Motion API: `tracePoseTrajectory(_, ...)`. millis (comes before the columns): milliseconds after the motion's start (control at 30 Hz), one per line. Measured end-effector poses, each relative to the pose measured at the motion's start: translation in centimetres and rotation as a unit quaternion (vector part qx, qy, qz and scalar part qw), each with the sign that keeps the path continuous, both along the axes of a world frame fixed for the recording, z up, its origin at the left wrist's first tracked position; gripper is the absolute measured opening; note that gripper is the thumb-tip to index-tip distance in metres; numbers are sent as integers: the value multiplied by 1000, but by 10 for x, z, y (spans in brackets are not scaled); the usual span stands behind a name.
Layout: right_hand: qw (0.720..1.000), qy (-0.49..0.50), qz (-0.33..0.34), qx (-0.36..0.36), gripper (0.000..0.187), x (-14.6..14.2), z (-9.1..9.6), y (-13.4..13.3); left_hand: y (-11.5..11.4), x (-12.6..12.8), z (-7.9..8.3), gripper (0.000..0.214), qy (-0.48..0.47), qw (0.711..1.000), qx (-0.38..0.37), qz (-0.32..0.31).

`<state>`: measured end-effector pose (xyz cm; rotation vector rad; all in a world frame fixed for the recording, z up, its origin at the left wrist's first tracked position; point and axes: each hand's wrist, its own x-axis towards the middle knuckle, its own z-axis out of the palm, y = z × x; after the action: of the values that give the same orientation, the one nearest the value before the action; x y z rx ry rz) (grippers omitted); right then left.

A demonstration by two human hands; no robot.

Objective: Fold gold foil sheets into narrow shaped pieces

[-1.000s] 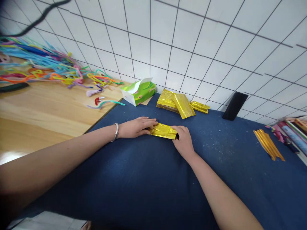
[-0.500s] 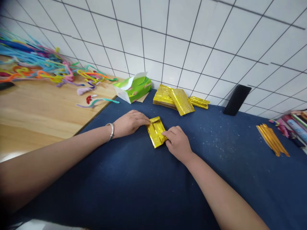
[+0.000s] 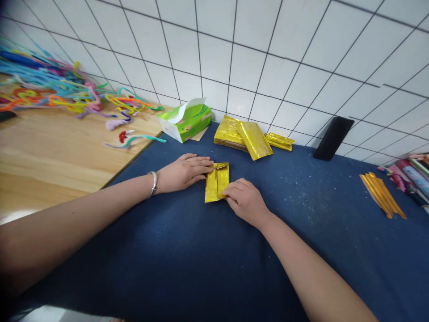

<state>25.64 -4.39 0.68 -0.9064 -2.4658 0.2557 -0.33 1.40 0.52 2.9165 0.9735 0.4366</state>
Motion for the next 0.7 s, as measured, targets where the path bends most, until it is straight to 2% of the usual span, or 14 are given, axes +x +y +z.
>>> tracePoseTrajectory(100,1000,-3,-6,-5,19,-1,1,0,-6,3,7,31,-2,998,8,-54)
tracePoseTrajectory(200,1000,4,-13,-13,21,-1,2,1,-15,6,15,30,-4,993,-15,-119)
tracePoseTrajectory(267,1000,11,-17,-19,21,-1,3,1,-21,8,20,28,-6,990,-36,-135)
tracePoseTrajectory(467,999,30,-22,-31,21,-2,0,2,-41,16,34,30,19,996,-53,-76)
tracePoseTrajectory(700,998,33,-20,-40,17,-1,0,4,-59,30,29,24,24,999,-22,-12)
